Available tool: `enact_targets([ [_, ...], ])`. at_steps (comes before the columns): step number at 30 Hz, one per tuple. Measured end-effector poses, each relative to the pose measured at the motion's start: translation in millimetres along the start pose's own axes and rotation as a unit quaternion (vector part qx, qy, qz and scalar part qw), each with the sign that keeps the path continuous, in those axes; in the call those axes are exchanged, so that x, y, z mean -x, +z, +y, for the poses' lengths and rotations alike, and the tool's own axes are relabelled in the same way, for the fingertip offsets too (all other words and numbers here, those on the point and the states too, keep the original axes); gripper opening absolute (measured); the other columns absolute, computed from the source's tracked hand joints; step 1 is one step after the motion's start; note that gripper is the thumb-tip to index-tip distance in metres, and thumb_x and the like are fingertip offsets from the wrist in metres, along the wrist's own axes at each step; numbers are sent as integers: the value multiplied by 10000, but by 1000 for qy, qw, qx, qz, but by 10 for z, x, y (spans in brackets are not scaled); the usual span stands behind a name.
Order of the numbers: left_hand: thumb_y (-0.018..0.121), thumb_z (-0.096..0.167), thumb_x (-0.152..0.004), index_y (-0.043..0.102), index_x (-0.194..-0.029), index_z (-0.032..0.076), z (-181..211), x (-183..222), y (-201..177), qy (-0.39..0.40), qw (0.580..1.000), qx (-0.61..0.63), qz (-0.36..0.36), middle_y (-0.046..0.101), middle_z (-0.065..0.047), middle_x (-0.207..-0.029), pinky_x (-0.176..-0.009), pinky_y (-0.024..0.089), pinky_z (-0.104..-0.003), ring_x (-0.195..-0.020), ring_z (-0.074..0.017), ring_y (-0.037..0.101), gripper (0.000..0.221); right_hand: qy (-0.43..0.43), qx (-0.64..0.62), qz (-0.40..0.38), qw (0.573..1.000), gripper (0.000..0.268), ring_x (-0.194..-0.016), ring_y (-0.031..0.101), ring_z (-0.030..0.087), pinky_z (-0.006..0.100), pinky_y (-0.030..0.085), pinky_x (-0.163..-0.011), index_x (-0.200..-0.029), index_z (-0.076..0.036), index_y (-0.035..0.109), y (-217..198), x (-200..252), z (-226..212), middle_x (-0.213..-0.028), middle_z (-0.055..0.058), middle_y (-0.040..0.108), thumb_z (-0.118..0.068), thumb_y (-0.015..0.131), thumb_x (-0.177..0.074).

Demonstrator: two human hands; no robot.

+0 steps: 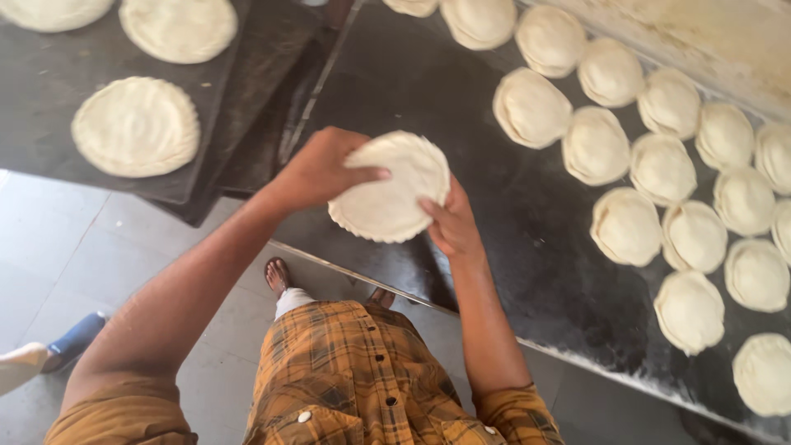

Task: The person crimps the edges of circular dough pieces by hand on a dark work surface and moves the finished pieces onto a metal tray.

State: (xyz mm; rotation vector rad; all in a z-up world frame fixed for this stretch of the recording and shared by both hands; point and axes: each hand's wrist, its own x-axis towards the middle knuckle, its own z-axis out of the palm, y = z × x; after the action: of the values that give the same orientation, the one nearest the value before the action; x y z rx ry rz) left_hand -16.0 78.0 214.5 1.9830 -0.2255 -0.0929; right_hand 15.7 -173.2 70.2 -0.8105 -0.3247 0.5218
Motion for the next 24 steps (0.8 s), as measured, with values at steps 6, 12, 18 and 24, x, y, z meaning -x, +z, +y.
enact_targets([
  [6, 770, 215, -901, 699, -1161, -77, -992, 753, -1137, -153, 954, 211, 146, 769, -124, -989, -725, 597, -304, -840, -145, 729, 398, 162, 130, -3, 978, 507, -1207, 655, 232, 396, 549, -1057, -1395, 39, 530, 1150, -1283, 599, -1319, 160, 650, -5, 714, -924],
  [12, 736, 177, -927, 659, -1246, -80, -1874, 1521, -2722, -201, 910, 246, 267, 751, -173, -1090, -738, 606, -370, -885, -219, 743, 417, 249, 119, -124, 953, 503, -1196, 666, 238, 400, 577, -1035, -1393, 20, 523, 2377, -2658, 1776, -1320, 153, 648, -21, 718, -931],
  [18, 730, 198, -939, 668, -1253, -53, -2666, 2024, -3941, -265, 881, 253, 301, 752, -146, -1129, -812, 610, -373, -981, -214, 750, 407, 349, 123, -143, 918, 476, -1131, 698, 247, 421, 620, -957, -1369, -22, 535, 3141, -3698, 3014, -1278, 151, 664, -28, 694, -920],
  [24, 760, 268, -914, 686, -1220, -54, -2957, 2072, -4168, -349, 862, 185, 318, 748, -236, -1170, -809, 594, -404, -1004, -298, 745, 450, 230, 399, -146, 875, 486, -1098, 739, 277, 412, 589, -966, -1306, -11, 629, 3234, -4100, 3669, -1228, 165, 718, -122, 821, -874],
])
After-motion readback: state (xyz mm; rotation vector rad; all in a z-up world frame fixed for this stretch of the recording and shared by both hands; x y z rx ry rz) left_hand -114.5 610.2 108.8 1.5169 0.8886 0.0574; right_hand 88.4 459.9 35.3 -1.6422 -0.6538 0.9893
